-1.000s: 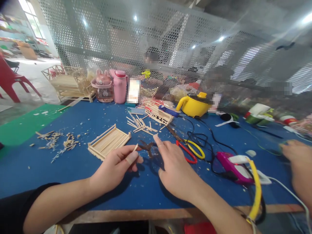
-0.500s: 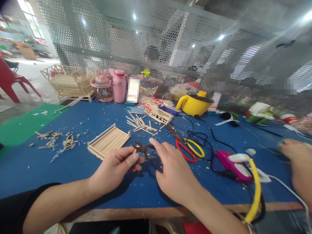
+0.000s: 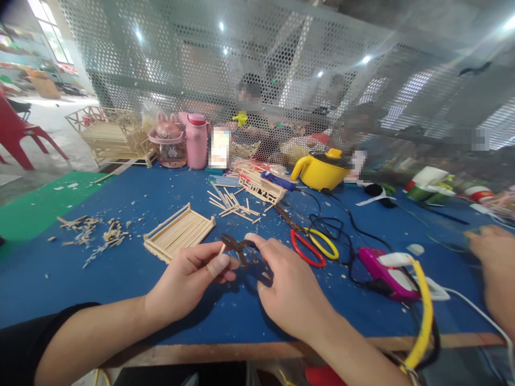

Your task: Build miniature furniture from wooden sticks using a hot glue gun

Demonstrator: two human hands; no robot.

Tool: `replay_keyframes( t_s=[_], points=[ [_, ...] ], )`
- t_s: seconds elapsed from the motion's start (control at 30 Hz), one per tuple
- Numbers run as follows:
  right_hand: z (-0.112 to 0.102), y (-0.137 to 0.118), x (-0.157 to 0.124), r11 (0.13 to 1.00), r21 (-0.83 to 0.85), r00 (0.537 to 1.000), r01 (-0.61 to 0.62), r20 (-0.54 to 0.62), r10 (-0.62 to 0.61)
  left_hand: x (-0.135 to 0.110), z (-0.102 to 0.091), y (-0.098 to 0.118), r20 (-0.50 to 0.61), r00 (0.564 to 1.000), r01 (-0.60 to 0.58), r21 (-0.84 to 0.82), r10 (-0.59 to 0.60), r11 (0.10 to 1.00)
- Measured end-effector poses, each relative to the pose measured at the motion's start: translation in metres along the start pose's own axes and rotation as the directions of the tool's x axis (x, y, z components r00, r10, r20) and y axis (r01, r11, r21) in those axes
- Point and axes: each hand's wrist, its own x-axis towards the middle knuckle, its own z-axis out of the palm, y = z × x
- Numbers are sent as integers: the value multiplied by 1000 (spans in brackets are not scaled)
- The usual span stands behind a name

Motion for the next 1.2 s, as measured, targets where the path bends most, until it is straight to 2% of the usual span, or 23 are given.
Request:
replay_keyframes(
  t_s=[0.13, 0.23, 0.3, 0.37, 0.43, 0.47, 0.5, 0.53, 0.6, 0.63, 0.7, 0.77, 0.83, 0.9, 0.97, 1.03, 1.1, 1.2],
  points=[
    [-2, -4, 2, 994, 107, 1000, -29, 6, 29, 0, 0, 1, 4, 1000, 20, -13, -20, 1000],
    [-6, -12, 5, 936, 337, 985, -96, 166, 42, 1, 1, 2, -3, 999, 48, -65, -48, 997],
    [-8, -15, 6, 852, 478, 949, -213, 307, 65, 1, 2, 3, -15, 998, 56, -99, -57, 994],
    [-8, -13, 7, 730, 596, 911, -334, 402, 88, 1, 2, 3, -27, 996, 77, -140, -82, 987],
    [-8, -5, 11, 606, 691, 903, -395, 411, 121, 1, 3, 4, -34, 993, 106, -183, -114, 977],
    [-8, 1, 14, 593, 703, 914, -392, 374, 160, 1, 4, 4, -36, 991, 121, -196, -130, 973],
    [-8, 7, 18, 636, 678, 928, -368, 309, 209, 1, 4, 4, -34, 989, 133, -197, -143, 971],
    [-8, 13, 24, 725, 601, 941, -337, 230, 247, 0, 4, 4, -26, 988, 145, -186, -152, 972],
    [-6, 25, 37, 911, 289, 955, -294, 126, 268, 0, 4, 3, -13, 985, 165, -155, -169, 974],
    [-3, 30, 44, 955, 107, 957, -276, 119, 263, -1, 4, 2, -4, 984, 174, -143, -177, 974],
    [5, 38, 57, 961, -145, 953, -235, 161, 257, -2, 4, 0, 30, 982, 186, -129, -184, 974],
    [13, 40, 70, 947, -258, 955, -191, 175, 240, -4, 4, 1, 67, 986, 157, -67, -152, 985],
    [14, 36, 79, 950, -284, 978, -127, 124, 167, -5, 3, 5, 60, 994, 86, 74, -90, 994],
    [6, 26, 85, 971, -239, 999, 8, 47, 4, -3, 0, 15, 5, 999, 49, 199, -51, 979],
    [-9, 11, 87, 973, -80, 976, 218, -9, -220, 3, -7, 29, -48, 997, 73, 216, -64, 974],
    [-25, -5, 87, 920, 87, 920, 383, 48, -388, 10, -17, 45, -72, 995, 80, 183, -68, 980],
    [-38, -19, 87, 892, 129, 893, 432, 77, -444, 18, -27, 59, -99, 994, 69, 226, -48, 972],
    [-43, -33, 92, 887, 66, 887, 457, 39, -460, 26, -39, 71, -148, 989, 46, 249, -9, 967]
  ],
)
